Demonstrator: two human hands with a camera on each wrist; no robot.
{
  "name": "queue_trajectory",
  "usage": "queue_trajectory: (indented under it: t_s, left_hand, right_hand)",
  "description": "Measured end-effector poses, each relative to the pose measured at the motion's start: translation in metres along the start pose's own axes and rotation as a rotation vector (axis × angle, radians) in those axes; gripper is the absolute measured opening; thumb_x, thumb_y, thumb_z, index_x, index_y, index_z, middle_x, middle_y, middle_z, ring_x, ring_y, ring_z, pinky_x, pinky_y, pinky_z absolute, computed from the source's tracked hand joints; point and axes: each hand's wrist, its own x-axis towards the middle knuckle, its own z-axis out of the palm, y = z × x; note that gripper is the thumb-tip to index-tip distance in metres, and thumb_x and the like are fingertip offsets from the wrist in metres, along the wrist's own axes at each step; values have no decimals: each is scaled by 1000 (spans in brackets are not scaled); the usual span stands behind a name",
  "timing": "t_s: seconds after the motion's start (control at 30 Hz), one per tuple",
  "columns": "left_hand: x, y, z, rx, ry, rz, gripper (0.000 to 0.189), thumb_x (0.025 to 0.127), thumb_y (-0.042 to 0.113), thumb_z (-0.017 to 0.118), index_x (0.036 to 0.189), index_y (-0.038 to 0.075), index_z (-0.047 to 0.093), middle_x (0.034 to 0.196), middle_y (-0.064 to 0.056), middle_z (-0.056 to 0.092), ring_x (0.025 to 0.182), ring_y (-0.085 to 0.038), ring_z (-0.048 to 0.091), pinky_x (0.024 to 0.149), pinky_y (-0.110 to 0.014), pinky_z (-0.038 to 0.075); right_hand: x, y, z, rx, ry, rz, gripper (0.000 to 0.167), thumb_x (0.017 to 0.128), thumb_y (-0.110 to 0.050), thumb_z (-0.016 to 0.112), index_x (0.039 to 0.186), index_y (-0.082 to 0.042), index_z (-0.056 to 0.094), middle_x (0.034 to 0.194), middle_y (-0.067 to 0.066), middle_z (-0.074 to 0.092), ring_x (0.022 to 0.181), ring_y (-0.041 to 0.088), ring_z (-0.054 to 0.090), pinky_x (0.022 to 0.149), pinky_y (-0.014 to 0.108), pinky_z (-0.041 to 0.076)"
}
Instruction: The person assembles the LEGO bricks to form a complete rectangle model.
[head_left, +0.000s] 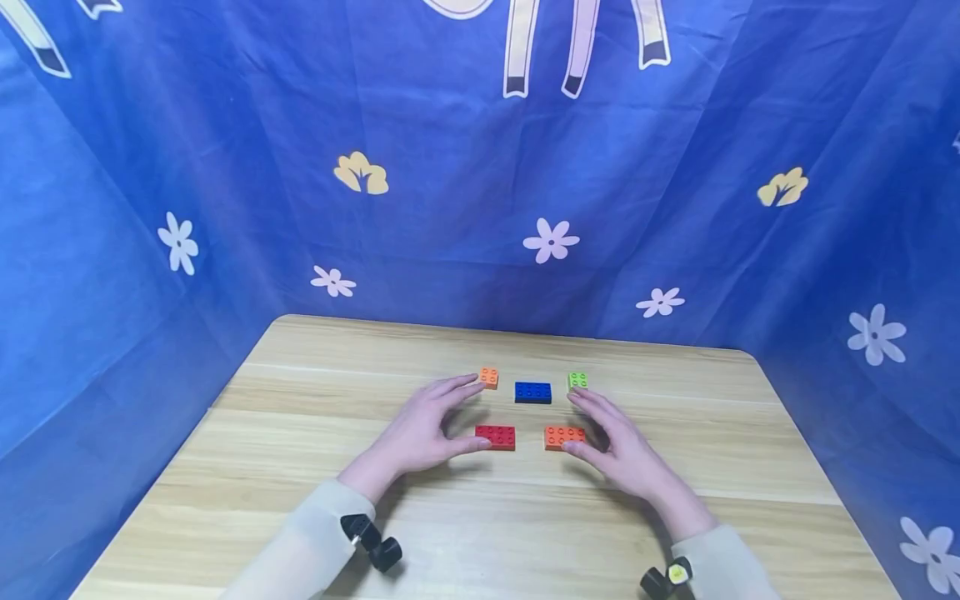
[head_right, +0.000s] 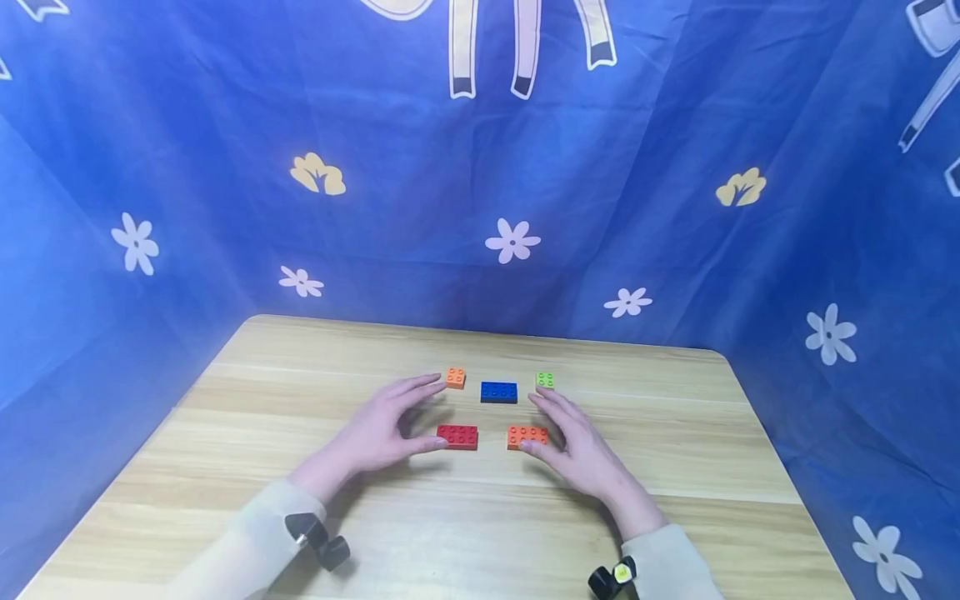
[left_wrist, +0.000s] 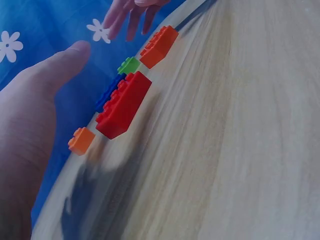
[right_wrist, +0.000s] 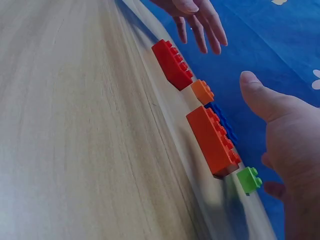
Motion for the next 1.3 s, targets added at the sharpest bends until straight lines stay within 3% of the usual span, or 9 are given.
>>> queue_trajectory:
  t_s: [0.23,0.5,0.77,0.93,1.1,1.3]
  left_hand:
    - [2,-2,8,-164,-34,5,79,70,67,65,138,37,40,140,15,39,128,-8,35,103,-41,32]
    - [3,-4,16,-255,-49,-1,74,70,62,70,132,24,53,131,14,49,122,-9,43,103,-35,34]
    - [4,-5,24,-301,-76,-14,68,70,60,70,125,20,60,123,13,56,118,-10,48,102,-35,35]
    - [3,-4,28,-321,-74,-3,62,72,56,71,120,17,64,115,12,62,112,-10,53,98,-34,39]
    - [3,-3,31,-331,-78,9,52,74,49,74,114,16,68,108,10,65,104,-8,57,92,-32,45]
    - [3,-4,35,-343,-96,28,41,78,45,71,108,18,71,103,13,65,96,-4,59,85,-29,47]
  right_hand:
    - [2,6,5,80,0,-13,66,80,-45,69,138,-27,44,143,-6,39,131,15,34,107,43,26]
    - [3,11,12,118,32,-29,58,79,-38,73,131,-22,54,130,-6,53,121,14,46,103,40,33]
    - [3,16,18,143,41,-34,51,79,-37,74,121,-11,62,120,-2,60,114,16,53,99,39,38]
    - [2,20,21,150,46,0,47,78,-37,74,117,-12,65,117,-6,61,112,12,54,99,37,38]
    - [3,23,25,158,55,-26,39,79,-30,75,112,-12,68,112,-5,63,108,12,56,97,37,40]
    - [4,25,28,169,43,-23,28,80,-27,74,107,-20,70,106,-11,64,103,9,57,94,35,42]
